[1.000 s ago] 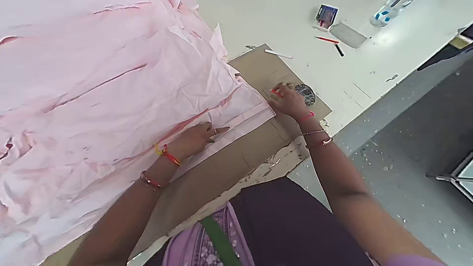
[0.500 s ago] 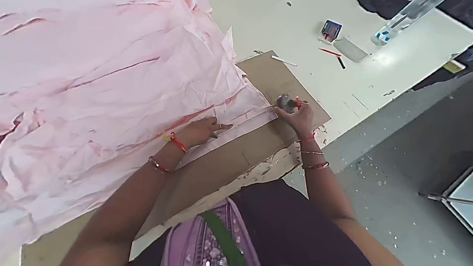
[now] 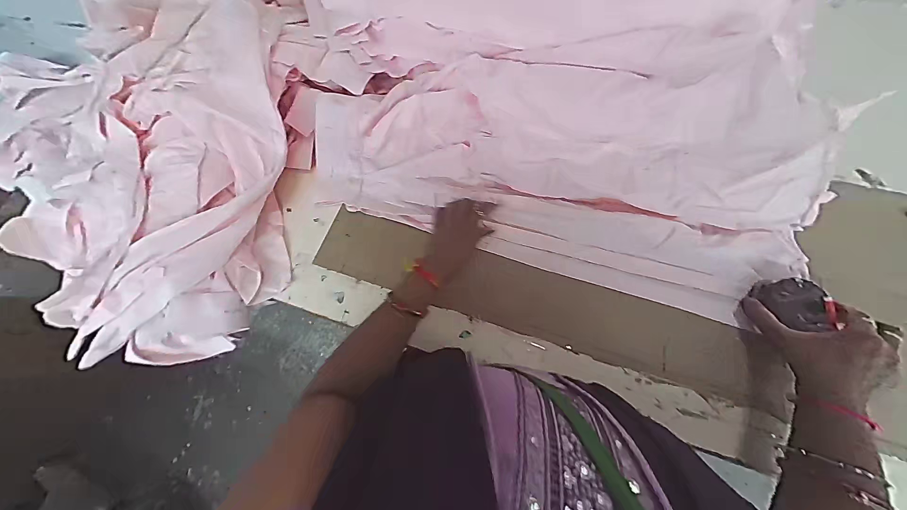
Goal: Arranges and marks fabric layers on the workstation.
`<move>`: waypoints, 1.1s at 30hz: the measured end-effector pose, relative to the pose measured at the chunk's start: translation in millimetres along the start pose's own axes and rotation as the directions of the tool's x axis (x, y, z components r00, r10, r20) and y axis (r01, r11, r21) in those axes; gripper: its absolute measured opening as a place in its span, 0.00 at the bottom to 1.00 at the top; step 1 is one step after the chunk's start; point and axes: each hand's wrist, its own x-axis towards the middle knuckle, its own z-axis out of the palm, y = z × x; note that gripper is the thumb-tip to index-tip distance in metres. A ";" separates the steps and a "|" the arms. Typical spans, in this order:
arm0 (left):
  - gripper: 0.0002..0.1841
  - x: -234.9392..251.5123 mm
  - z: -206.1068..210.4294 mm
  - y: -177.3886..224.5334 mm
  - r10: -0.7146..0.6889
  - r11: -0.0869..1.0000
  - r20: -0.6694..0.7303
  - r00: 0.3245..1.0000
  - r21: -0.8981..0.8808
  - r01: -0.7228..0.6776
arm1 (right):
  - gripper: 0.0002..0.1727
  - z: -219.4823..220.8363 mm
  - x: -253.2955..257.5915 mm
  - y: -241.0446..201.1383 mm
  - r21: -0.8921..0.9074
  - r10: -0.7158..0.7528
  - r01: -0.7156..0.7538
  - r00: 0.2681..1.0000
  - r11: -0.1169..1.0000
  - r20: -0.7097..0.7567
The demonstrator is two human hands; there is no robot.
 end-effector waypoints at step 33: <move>0.16 9.8 -74.5 -238.6 0.098 0.966 -0.109 0.989 -0.227 -0.121 | 0.61 6.9 34.6 -35.3 -0.006 0.203 -0.203 0.979 0.979 0.024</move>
